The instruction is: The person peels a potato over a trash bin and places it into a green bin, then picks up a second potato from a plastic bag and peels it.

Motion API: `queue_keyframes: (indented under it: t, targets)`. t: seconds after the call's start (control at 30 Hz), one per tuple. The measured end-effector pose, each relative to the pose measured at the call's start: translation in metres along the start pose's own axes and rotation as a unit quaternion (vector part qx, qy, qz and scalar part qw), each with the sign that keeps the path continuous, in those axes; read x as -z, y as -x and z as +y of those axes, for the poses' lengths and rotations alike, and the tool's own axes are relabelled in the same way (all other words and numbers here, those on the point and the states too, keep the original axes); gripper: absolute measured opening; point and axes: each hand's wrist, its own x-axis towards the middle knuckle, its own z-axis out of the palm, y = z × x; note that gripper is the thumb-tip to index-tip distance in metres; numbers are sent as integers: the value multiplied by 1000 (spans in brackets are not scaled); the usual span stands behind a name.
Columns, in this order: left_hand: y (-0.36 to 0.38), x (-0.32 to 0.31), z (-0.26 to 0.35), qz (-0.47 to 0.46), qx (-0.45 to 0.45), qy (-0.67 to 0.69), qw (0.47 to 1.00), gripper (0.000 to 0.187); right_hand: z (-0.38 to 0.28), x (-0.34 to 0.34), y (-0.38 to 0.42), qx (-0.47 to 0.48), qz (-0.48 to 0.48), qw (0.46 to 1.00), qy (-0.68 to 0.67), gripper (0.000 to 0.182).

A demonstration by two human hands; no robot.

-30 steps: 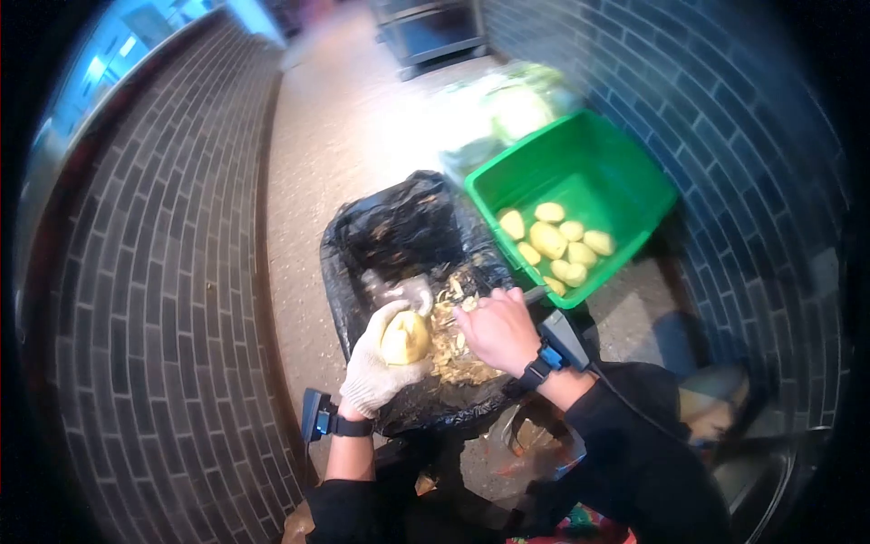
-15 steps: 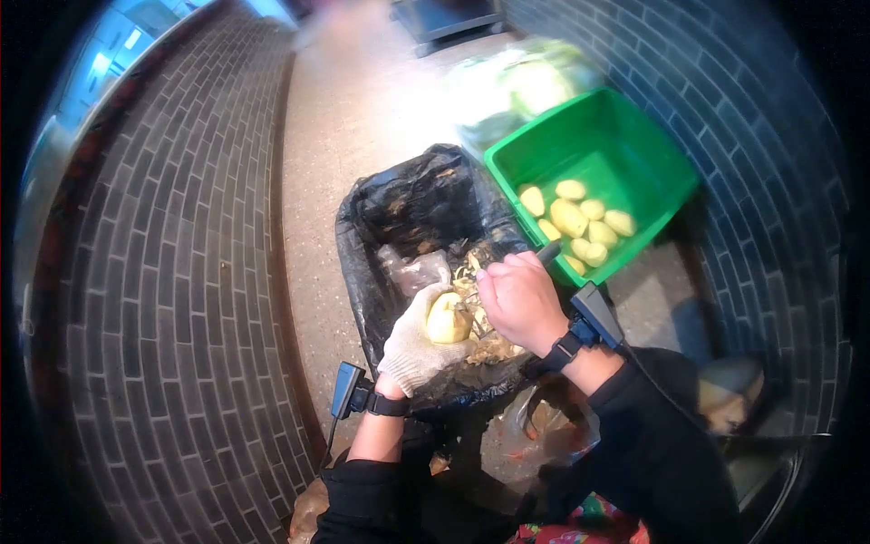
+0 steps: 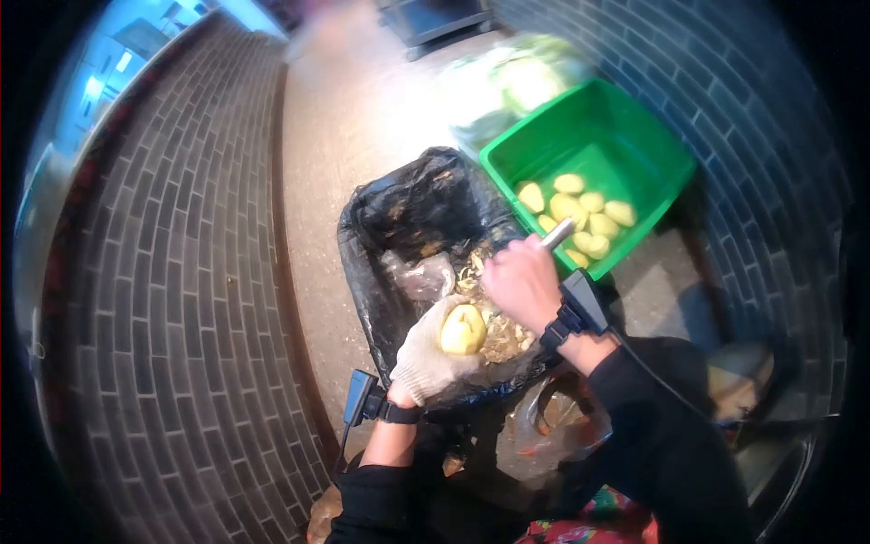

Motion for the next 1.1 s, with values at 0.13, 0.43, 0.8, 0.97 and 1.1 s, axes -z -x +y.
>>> queue_keyframes:
  t: [0.13,0.43,0.8,0.97,1.1]
  targets:
    - [9,6,20,-20,-11,106,994,79,0,6,-2,-59,-25,998,17,35]
    - [-4,2,8,94,-50,-197,975,77,-36,10,-2,-36,-26,991,-127,36]
    - [-1,1,4,64,-53,-177,981,77,-19,0,0,-16,8,999,-47,33]
    - [5,3,6,12,-57,16,998,78,0,-1,-4,-65,-3,997,43,35]
    - [-3,3,-6,69,-57,-79,993,79,-21,17,-8,-59,-5,997,-44,36]
